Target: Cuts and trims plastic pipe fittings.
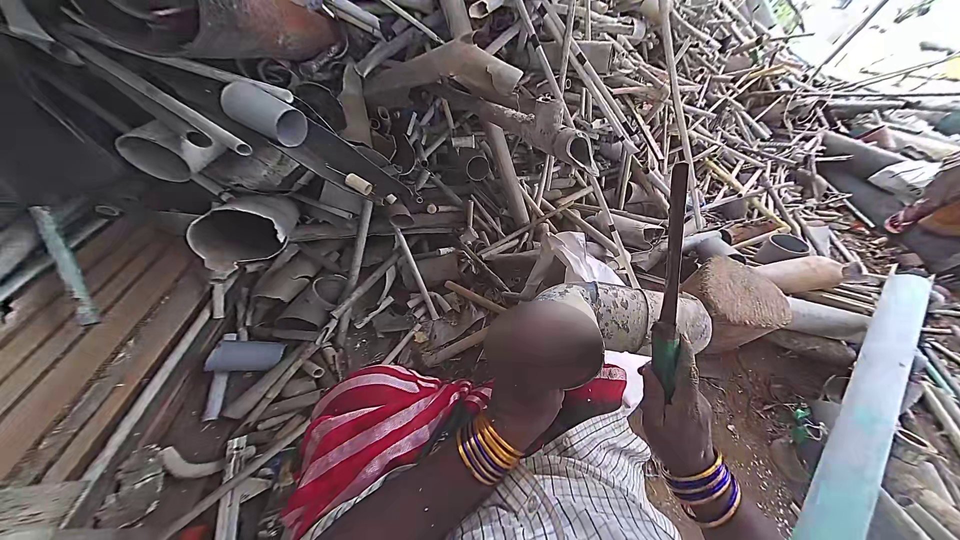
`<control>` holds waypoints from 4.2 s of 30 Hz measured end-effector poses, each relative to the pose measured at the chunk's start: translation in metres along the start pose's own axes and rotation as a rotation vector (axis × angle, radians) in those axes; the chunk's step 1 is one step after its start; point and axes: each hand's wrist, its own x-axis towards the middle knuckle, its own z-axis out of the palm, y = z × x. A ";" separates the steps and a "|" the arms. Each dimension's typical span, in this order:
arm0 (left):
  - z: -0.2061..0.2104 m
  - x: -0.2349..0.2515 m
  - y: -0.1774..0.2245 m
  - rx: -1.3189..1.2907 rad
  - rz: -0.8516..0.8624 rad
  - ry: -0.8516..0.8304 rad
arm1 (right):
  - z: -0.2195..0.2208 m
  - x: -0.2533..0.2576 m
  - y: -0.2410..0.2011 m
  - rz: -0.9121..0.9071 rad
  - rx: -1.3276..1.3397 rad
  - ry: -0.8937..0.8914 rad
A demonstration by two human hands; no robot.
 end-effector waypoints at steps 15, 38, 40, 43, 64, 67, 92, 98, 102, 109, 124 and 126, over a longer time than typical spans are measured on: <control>0.004 0.003 -0.016 -0.092 -0.046 -0.004 | -0.007 -0.024 0.039 0.133 0.194 -0.578; 0.002 -0.001 -0.031 -0.114 -0.101 -0.009 | -0.054 -0.024 0.037 0.039 0.105 -0.329; 0.004 -0.005 -0.021 -0.059 -0.078 0.009 | -0.061 -0.025 0.039 0.025 0.113 -0.299; 0.004 -0.008 -0.009 -0.019 -0.021 0.026 | -0.064 -0.037 0.043 0.053 0.075 -0.521; 0.000 -0.005 -0.004 -0.014 0.029 -0.001 | -0.093 -0.029 0.045 0.051 0.094 -0.359; -0.001 -0.005 -0.004 -0.017 0.025 -0.010 | -0.093 -0.032 0.043 0.112 0.072 -0.593; -0.007 -0.002 0.005 0.023 0.145 -0.041 | -0.127 -0.012 0.049 0.264 0.242 -0.842; -0.004 0.008 -0.009 -0.059 0.017 -0.050 | -0.132 -0.017 0.073 0.382 0.316 -1.345; -0.006 0.031 -0.034 -0.267 -0.288 -0.184 | -0.112 -0.032 0.067 0.310 0.330 -1.112; -0.002 0.050 -0.085 -0.501 -0.799 -0.313 | -0.104 -0.026 0.078 0.402 0.442 -0.528; -0.022 0.058 -0.043 -0.433 -0.533 -0.279 | -0.021 0.003 0.037 0.272 0.712 0.181; -0.022 0.067 -0.044 -0.392 -0.573 -0.351 | -0.008 -0.019 0.027 0.392 0.612 -0.204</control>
